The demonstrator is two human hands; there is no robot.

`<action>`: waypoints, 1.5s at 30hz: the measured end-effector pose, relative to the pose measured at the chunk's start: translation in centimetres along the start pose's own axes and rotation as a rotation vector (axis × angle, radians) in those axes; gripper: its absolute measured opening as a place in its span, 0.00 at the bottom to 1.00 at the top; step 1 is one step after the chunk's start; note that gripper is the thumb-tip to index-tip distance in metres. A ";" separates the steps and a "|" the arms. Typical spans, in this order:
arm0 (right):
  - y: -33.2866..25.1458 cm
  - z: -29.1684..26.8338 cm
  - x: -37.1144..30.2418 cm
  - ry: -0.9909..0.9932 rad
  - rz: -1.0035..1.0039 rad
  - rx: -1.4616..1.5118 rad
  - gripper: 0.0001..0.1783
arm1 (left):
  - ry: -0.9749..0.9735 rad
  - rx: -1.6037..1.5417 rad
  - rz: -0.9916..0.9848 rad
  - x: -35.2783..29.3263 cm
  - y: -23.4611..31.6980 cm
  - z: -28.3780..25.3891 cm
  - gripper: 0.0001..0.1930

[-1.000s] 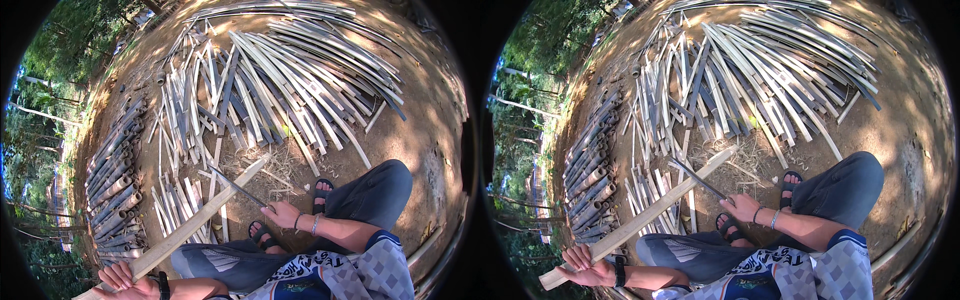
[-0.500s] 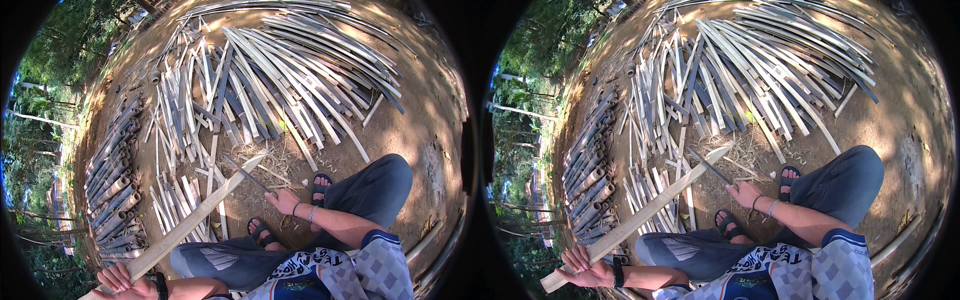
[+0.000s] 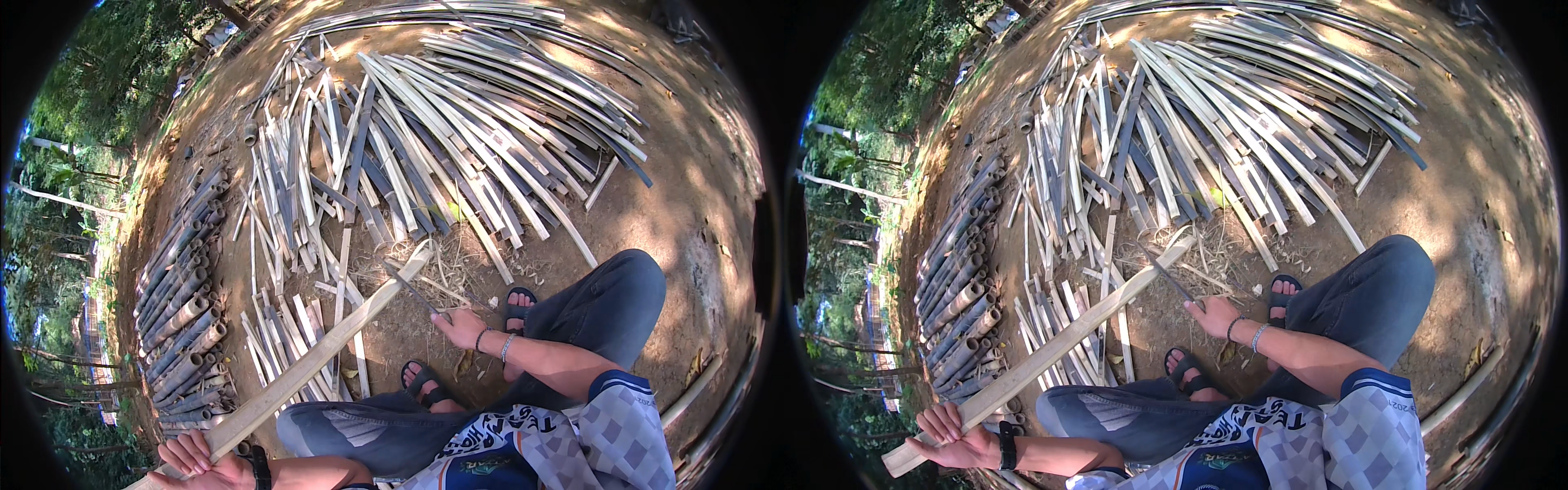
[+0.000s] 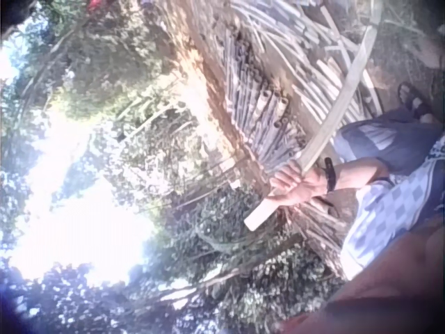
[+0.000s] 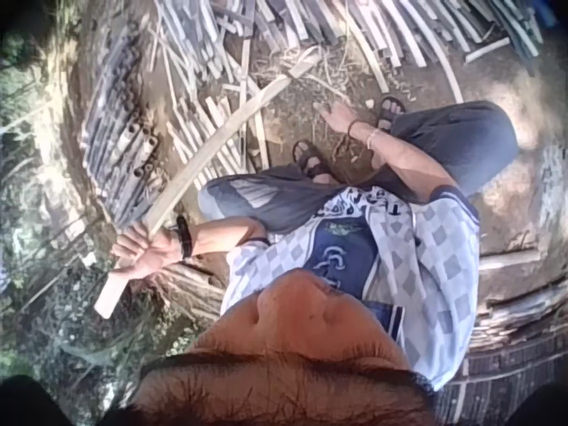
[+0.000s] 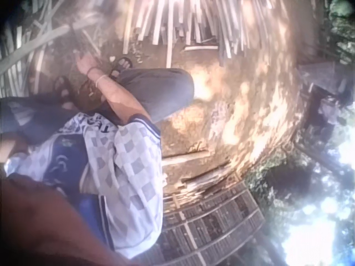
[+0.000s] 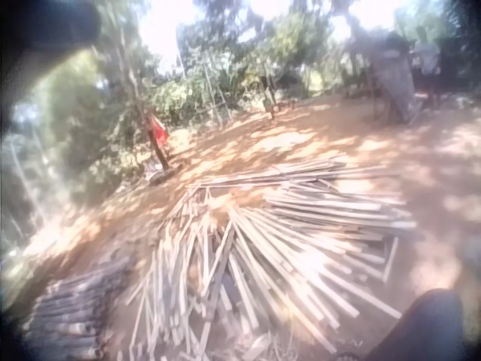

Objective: The person uses a machete to shave thin layers from a long bamboo strip by repeatedly drawing the blade along its length.

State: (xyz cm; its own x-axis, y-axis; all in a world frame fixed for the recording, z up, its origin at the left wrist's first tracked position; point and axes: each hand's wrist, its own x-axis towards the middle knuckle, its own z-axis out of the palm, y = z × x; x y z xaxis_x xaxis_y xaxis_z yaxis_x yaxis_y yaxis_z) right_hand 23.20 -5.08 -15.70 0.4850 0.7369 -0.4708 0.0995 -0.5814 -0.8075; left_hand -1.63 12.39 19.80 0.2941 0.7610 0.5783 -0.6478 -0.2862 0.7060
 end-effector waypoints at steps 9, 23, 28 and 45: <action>1.0 0.7 1.1 0.011 0.151 0.000 0.36 | 0.024 0.025 0.010 -0.1 0.0 0.2 0.25; 3.9 1.5 2.2 0.121 0.100 -0.010 0.40 | 0.086 0.033 0.014 0.4 -0.4 0.5 0.24; 2.7 -1.0 1.4 -0.015 0.390 0.141 0.41 | -0.031 -0.025 -0.017 0.3 -0.1 0.3 0.24; -8.7 -1.6 -7.3 -0.153 -0.376 0.193 0.27 | -0.369 -0.255 0.002 -1.5 -0.3 1.4 0.28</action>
State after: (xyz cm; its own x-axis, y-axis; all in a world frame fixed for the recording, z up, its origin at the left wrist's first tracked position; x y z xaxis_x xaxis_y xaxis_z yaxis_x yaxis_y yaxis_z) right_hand 20.16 -5.95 -4.68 0.3109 0.9356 -0.1674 0.0729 -0.1991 -0.9773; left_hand -0.93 10.57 19.32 0.4942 0.4884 0.7192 -0.7872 -0.0996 0.6086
